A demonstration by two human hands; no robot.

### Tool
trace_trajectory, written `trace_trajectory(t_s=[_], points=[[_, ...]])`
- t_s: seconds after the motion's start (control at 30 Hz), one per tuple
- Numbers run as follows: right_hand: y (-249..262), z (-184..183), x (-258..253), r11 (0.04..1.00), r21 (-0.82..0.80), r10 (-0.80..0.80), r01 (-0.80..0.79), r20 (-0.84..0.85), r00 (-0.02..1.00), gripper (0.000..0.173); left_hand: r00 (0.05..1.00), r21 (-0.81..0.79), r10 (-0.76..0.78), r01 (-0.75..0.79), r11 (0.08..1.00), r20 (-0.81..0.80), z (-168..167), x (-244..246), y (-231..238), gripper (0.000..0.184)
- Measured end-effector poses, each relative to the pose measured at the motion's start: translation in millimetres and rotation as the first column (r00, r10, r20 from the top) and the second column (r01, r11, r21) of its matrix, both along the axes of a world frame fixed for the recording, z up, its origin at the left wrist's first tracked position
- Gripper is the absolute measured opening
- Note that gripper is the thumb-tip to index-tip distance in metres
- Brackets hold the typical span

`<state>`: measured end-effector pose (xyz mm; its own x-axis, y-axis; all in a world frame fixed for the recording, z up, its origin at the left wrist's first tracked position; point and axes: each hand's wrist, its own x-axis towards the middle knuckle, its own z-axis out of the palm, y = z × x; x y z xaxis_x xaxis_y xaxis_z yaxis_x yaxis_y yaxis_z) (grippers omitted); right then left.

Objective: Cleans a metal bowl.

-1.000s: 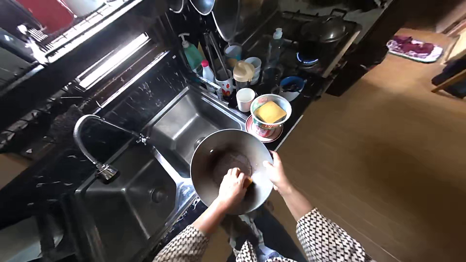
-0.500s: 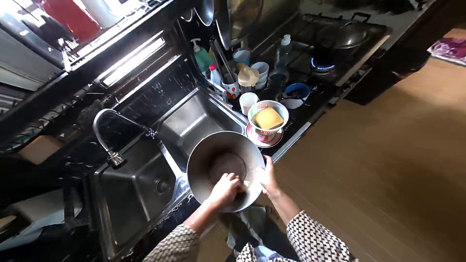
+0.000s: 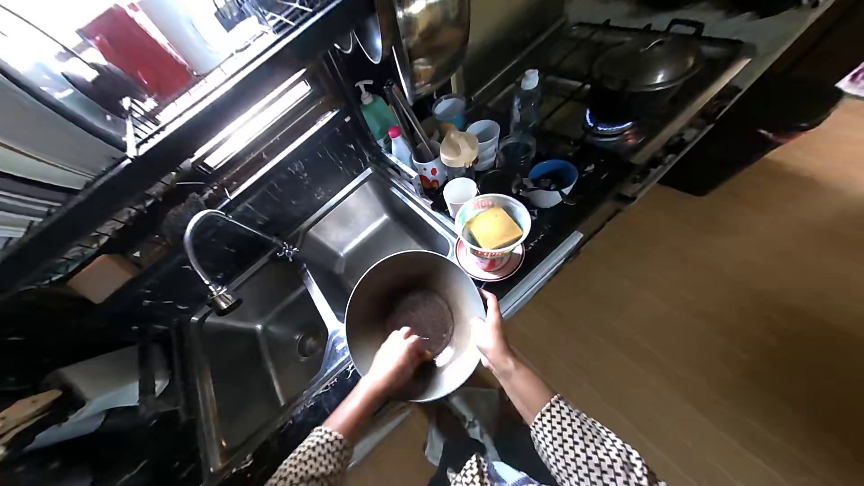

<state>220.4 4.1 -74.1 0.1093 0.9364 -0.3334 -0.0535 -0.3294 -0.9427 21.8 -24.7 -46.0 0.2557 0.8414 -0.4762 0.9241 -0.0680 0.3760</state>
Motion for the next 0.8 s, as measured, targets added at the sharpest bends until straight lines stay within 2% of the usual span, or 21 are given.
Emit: trace_trajectory(t_s=[0.07,0.13,0.2,0.27,0.33,0.4,0.47,0.53,0.6,0.73,0.8], points=[[0,-4,0,0.999,0.027,0.02,-0.02,-0.005,1.0,0.066,0.975,0.008,0.102,-0.102,0.995,-0.196,7,-23,30,0.032],[0,-4,0,0.999,0.04,0.036,-0.036,0.009,0.999,0.067,0.957,0.129,0.177,-0.151,0.98,-0.229,1,-16,58,0.038],[-1,-4,-1,0.999,0.03,0.026,-0.026,0.018,0.999,0.067,0.978,0.233,0.183,-0.155,0.96,-0.102,-14,15,63,0.034],[-1,-1,-3,1.0,-0.003,-0.01,0.01,-0.004,1.0,0.064,0.994,0.295,0.076,-0.096,0.951,0.078,-26,50,46,0.037],[-2,5,-2,0.994,-0.098,-0.054,0.043,-0.113,0.992,0.062,0.969,0.336,-0.031,-0.055,0.94,0.245,-31,68,23,0.033],[-5,13,0,0.973,-0.231,-0.072,0.018,-0.231,0.97,0.056,0.934,0.331,-0.045,-0.081,0.94,0.355,-34,64,12,0.029],[-5,21,11,0.94,-0.328,0.005,-0.093,-0.261,0.965,0.042,0.913,0.28,0.002,-0.127,0.952,0.407,-32,59,14,0.028],[-7,21,19,0.901,-0.36,0.134,-0.241,-0.298,0.945,0.044,0.902,0.2,0.067,-0.167,0.966,0.427,-28,59,15,0.032],[-12,27,18,0.874,-0.363,0.195,-0.324,-0.35,0.916,0.05,0.871,0.183,0.086,-0.196,0.963,0.484,-24,58,7,0.035],[-29,48,-1,0.887,-0.326,0.204,-0.326,-0.355,0.912,0.052,0.788,0.118,0.053,-0.158,0.98,0.614,-4,40,-9,0.036],[-41,60,-19,0.904,-0.319,0.176,-0.284,-0.327,0.928,0.049,0.82,0.048,0.018,-0.055,0.997,0.573,12,10,-20,0.034]])
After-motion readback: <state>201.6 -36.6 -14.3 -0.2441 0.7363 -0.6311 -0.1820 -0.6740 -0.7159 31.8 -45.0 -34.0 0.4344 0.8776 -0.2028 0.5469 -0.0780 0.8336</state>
